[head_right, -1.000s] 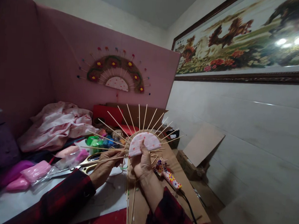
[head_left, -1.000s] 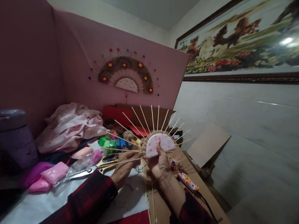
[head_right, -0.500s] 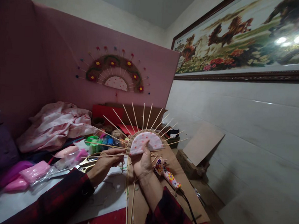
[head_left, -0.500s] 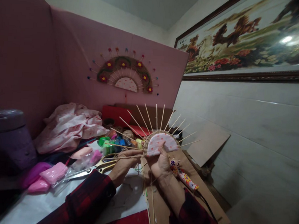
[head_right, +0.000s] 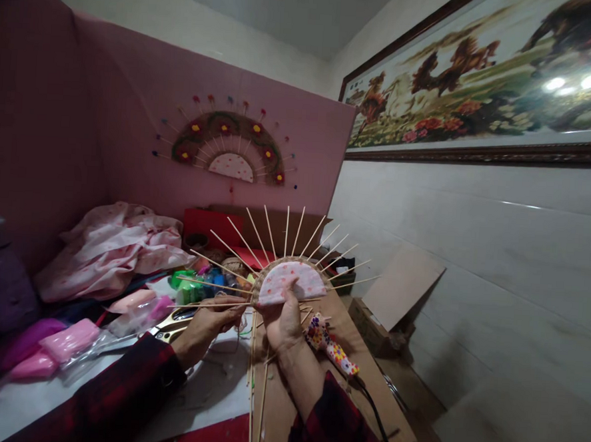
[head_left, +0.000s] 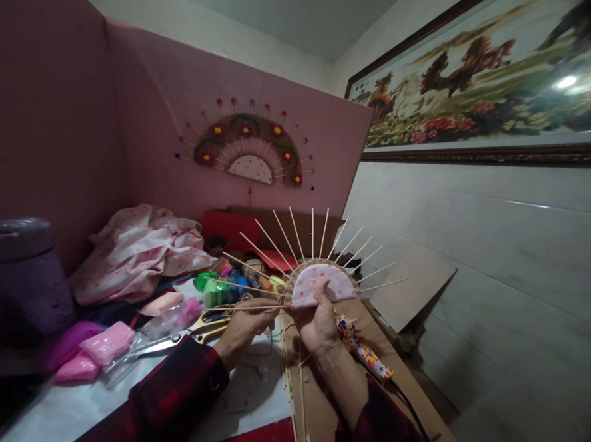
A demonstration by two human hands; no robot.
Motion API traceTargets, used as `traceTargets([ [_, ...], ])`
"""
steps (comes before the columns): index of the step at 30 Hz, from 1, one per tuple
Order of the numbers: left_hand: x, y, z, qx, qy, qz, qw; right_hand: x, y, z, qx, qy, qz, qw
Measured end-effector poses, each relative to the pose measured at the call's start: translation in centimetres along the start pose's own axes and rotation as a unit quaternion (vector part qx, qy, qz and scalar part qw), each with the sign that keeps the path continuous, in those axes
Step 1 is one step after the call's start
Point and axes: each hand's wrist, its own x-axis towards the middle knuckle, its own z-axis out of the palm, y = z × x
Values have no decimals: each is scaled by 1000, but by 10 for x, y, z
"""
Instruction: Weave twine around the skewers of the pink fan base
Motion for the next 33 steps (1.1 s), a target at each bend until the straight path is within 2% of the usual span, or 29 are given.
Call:
traceTargets([
  [13, -4, 5, 4, -4, -7, -16, 1000, 0, 0, 1, 11, -25, 21, 999],
  [17, -5, 4, 4, -9, -8, -32, 999, 0, -1, 2, -2, -7, 3, 1000],
  [24, -3, 3, 2, -6, -8, -24, 1000, -1, -2, 5, -14, 4, 15, 1000],
  [33, -3, 8, 0, 19, -21, -23, 999, 1, -8, 3, 7, -13, 0, 1000],
])
